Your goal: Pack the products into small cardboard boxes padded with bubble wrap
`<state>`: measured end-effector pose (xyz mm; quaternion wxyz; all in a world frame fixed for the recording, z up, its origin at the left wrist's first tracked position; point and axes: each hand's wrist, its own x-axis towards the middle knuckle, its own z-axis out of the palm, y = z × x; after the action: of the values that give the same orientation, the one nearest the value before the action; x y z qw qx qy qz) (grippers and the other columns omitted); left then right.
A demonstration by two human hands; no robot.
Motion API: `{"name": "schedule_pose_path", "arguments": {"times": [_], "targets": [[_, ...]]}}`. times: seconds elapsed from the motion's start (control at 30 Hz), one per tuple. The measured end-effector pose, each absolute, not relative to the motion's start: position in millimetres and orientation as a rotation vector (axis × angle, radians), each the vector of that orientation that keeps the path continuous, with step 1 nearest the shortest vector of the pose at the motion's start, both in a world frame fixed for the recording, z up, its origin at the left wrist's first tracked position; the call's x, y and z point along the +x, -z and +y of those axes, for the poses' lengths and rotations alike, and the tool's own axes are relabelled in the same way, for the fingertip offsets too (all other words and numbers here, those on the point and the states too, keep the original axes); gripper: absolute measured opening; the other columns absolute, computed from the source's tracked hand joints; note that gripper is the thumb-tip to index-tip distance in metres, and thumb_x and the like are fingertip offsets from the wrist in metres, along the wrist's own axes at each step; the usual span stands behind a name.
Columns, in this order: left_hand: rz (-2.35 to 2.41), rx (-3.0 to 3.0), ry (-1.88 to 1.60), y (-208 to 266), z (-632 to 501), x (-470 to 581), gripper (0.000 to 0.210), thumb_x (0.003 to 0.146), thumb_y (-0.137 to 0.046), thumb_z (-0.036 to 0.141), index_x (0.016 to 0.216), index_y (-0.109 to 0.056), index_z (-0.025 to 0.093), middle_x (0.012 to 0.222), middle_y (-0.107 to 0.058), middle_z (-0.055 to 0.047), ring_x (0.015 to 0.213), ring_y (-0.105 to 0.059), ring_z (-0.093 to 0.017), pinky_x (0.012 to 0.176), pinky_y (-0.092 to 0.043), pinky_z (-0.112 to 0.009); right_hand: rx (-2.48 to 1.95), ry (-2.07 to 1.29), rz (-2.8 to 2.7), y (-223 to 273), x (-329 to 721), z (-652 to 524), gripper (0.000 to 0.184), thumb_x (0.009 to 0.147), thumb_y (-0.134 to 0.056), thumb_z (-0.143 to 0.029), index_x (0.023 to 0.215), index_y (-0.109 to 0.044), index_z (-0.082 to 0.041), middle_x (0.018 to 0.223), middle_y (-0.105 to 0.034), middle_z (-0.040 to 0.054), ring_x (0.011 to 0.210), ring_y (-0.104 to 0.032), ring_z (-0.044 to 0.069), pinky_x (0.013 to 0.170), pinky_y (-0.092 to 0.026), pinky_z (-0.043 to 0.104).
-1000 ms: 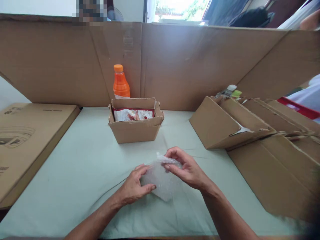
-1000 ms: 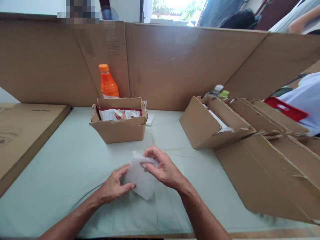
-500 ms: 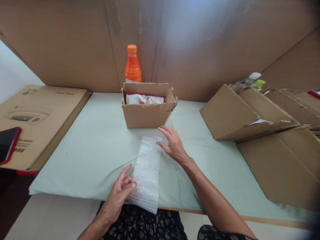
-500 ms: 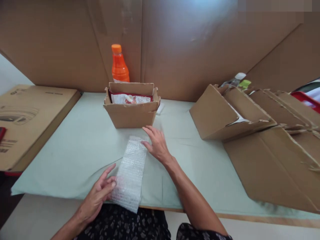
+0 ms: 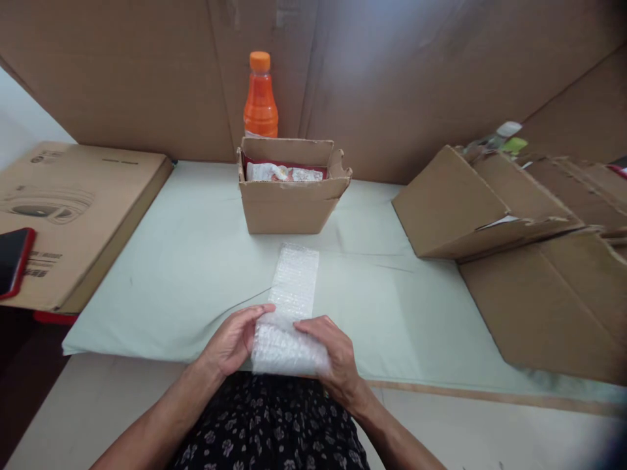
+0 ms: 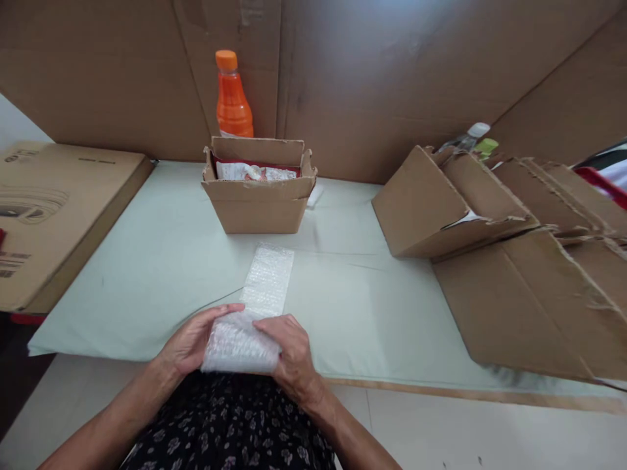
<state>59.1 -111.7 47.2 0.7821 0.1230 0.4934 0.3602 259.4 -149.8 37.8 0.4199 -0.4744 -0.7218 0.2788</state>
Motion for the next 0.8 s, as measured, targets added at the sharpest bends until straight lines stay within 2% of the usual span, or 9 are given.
{"name": "schedule_pose_path", "arguments": {"times": [0.03,0.13,0.27,0.37,0.43,0.5,0.6,0.7,0.8], "targets": [[1.048,0.264,-0.764,-47,-114,56,0.03,0.07,-0.075,0.034,0.091,-0.073,0.013,0.096,-0.07,-0.01,0.084,-0.066,-0.021,0.06,-0.055,-0.028,-1.288,-0.861,-1.676,-38,258,-145,0.021,0.095,-0.055,-0.036,0.102,-0.069,-0.023,0.087,-0.074,0.0062,0.078,-0.068,0.022,0.07,-0.053,0.035],[1.081,0.375,-0.713,-44,-122,50,0.035,0.071,-0.072,0.037,0.096,-0.07,0.014,0.098,-0.068,-0.011,0.084,-0.068,-0.023,0.051,-0.055,-0.029,-1.487,-1.188,-1.38,-31,260,-131,0.033,0.095,-0.051,-0.047,0.081,-0.065,-0.02,0.074,-0.068,0.0035,0.067,-0.062,0.019,0.059,-0.049,0.029],[1.232,0.749,-0.584,-40,-128,47,0.039,0.071,-0.075,0.037,0.102,-0.067,0.013,0.081,-0.067,-0.004,0.057,-0.062,-0.013,0.045,-0.051,-0.023,-1.628,-1.216,-1.449,-20,264,-119,0.04,0.09,-0.055,-0.05,0.063,-0.052,-0.021,0.055,-0.051,-0.0019,0.052,-0.046,0.013,0.048,-0.037,0.025],[1.24,0.882,-0.514,-41,-127,44,0.052,0.075,-0.073,0.042,0.117,-0.06,0.014,0.066,-0.062,0.005,0.039,-0.053,-0.008,0.039,-0.045,-0.021,-1.616,-1.241,-1.503,-22,265,-117,0.036,0.089,-0.055,-0.048,0.067,-0.056,-0.02,0.059,-0.054,-0.0009,0.056,-0.049,0.014,0.05,-0.038,0.025],[1.215,0.892,-0.5,-44,-125,41,0.063,0.076,-0.073,0.045,0.128,-0.053,0.015,0.064,-0.063,0.006,0.036,-0.053,-0.009,0.037,-0.042,-0.02,-1.551,-1.244,-1.515,-29,264,-119,0.032,0.09,-0.055,-0.046,0.073,-0.062,-0.019,0.066,-0.061,0.0009,0.061,-0.054,0.015,0.055,-0.042,0.026],[1.159,0.893,-0.485,-48,-122,37,0.064,0.078,-0.071,0.048,0.13,-0.052,0.015,0.062,-0.064,0.005,0.036,-0.055,-0.01,0.037,-0.043,-0.019,-1.485,-1.152,-1.558,-39,264,-120,0.028,0.09,-0.056,-0.042,0.078,-0.066,-0.02,0.073,-0.066,0.0025,0.066,-0.057,0.017,0.06,-0.045,0.028],[1.042,0.851,-0.448,-53,-112,37,0.049,0.079,-0.069,0.05,0.113,-0.061,0.015,0.061,-0.067,0.001,0.038,-0.058,-0.01,0.04,-0.046,-0.02,-1.407,-0.996,-1.653,-55,265,-111,0.023,0.09,-0.06,-0.039,0.078,-0.069,-0.022,0.079,-0.069,0.0035,0.07,-0.06,0.018,0.062,-0.046,0.029],[1.023,0.785,-0.474,-65,-93,46,0.041,0.074,-0.074,0.048,0.096,-0.064,0.015,0.067,-0.071,-0.004,0.045,-0.064,-0.014,0.043,-0.049,-0.022,-1.367,-1.023,-1.631,-75,267,-90,0.023,0.09,-0.06,-0.04,0.082,-0.072,-0.022,0.078,-0.07,0.0027,0.069,-0.06,0.017,0.059,-0.046,0.028],[1.009,0.834,-0.639,-97,-76,59,0.037,0.072,-0.076,0.042,0.095,-0.067,0.015,0.084,-0.075,-0.008,0.058,-0.071,-0.018,0.046,-0.051,-0.024,-1.32,-0.965,-1.559,-108,271,-75,0.024,0.091,-0.061,-0.042,0.089,-0.075,-0.021,0.078,-0.071,0.0023,0.066,-0.06,0.016,0.059,-0.048,0.028]]}}
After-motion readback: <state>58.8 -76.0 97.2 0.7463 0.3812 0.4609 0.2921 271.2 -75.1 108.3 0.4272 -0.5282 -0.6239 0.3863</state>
